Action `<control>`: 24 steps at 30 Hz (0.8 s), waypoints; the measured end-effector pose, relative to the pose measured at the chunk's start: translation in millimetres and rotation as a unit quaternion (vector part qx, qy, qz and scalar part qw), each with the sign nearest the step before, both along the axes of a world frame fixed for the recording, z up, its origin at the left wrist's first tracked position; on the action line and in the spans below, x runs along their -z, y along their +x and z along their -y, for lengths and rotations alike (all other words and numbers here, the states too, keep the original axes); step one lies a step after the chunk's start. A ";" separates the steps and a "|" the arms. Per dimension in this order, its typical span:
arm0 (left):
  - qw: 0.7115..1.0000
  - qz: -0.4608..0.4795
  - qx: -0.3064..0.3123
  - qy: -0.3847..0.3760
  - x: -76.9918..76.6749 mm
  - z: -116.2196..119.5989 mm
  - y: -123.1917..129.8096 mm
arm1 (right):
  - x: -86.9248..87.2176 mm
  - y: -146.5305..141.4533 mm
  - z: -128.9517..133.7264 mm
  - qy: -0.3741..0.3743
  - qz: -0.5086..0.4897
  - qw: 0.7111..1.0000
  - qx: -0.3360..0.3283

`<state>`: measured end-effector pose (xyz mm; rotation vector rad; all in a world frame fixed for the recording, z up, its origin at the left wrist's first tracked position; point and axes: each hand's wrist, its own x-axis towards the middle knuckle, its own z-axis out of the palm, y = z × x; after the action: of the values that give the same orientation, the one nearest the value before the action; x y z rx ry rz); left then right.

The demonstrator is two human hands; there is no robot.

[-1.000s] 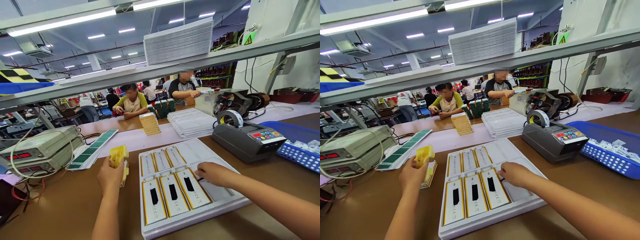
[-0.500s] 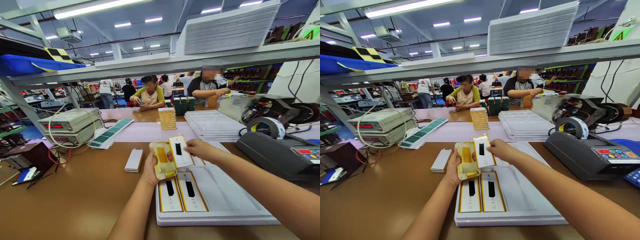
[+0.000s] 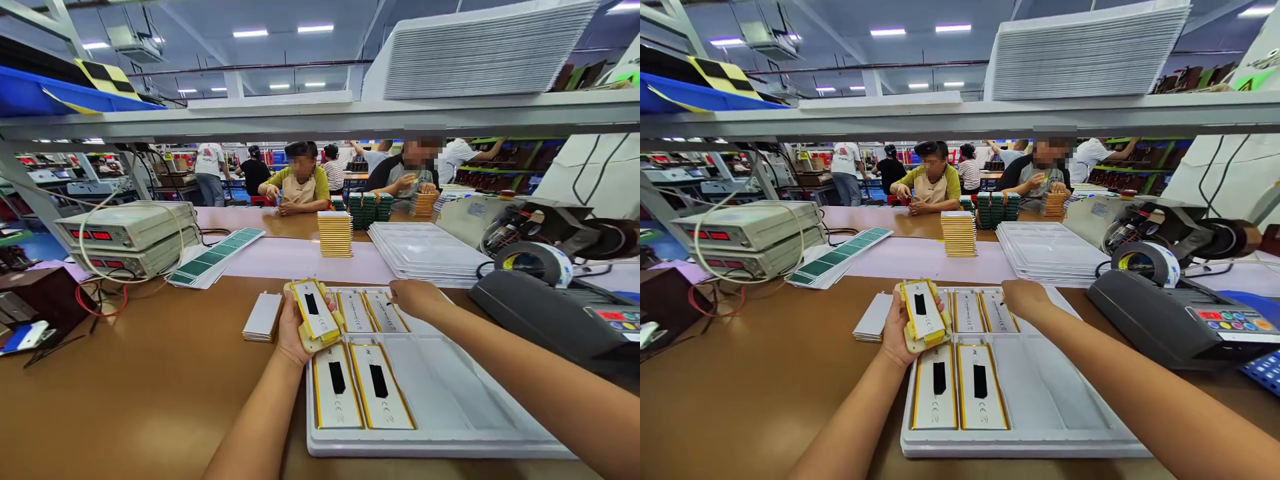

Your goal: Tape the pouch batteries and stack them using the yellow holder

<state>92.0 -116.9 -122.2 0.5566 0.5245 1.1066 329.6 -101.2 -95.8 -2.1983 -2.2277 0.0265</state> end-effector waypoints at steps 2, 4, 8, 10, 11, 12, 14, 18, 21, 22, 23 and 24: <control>1.000 0.008 -0.012 -0.009 -0.4 0.2 0.5 | 9.3 3.2 -0.4 -0.006 0.009 1.000 -0.006; 1.000 0.014 -0.020 -0.017 -1.4 1.4 0.8 | 16.4 2.7 -2.1 -0.012 0.007 1.000 -0.002; 0.999 0.024 -0.018 -0.022 -2.8 3.3 0.9 | 24.0 11.1 -14.3 -0.033 -0.035 0.999 0.017; 0.999 0.033 -0.013 -0.023 -2.4 2.7 0.8 | 27.6 20.3 -22.5 -0.051 -0.077 0.995 0.028; 0.999 0.037 -0.012 -0.023 -2.0 2.3 0.8 | 29.7 24.3 -25.9 -0.063 -0.103 0.992 0.033; 0.999 0.039 -0.011 -0.023 -1.6 1.9 0.7 | 31.9 27.3 -28.2 -0.076 -0.130 0.988 0.035; 0.999 0.041 -0.007 -0.021 -0.9 1.3 0.5 | 36.0 28.4 -29.0 -0.099 -0.184 0.977 0.034; 0.999 0.037 -0.008 -0.024 -0.8 2.2 -0.3 | 32.0 17.0 -20.5 -0.124 -0.273 0.953 0.035; 0.998 0.055 0.002 -0.013 -1.1 3.8 -0.8 | 11.9 5.2 -16.4 -0.113 -0.315 0.942 0.042; 0.998 0.061 0.008 -0.008 -1.1 4.4 -0.8 | 3.3 -0.5 -16.1 -0.102 -0.330 0.938 0.033; 0.998 0.066 0.015 -0.003 -1.0 4.8 -0.8 | -5.0 -8.2 -16.1 -0.090 -0.351 0.932 0.015; 0.997 0.069 0.022 0.002 -0.9 5.3 -0.6 | -12.4 -18.1 -15.8 -0.082 -0.375 0.923 -0.014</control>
<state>91.4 -122.1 -121.3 0.4893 0.3888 1.0961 311.4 -85.4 -83.4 -1.7638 -1.8419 0.9138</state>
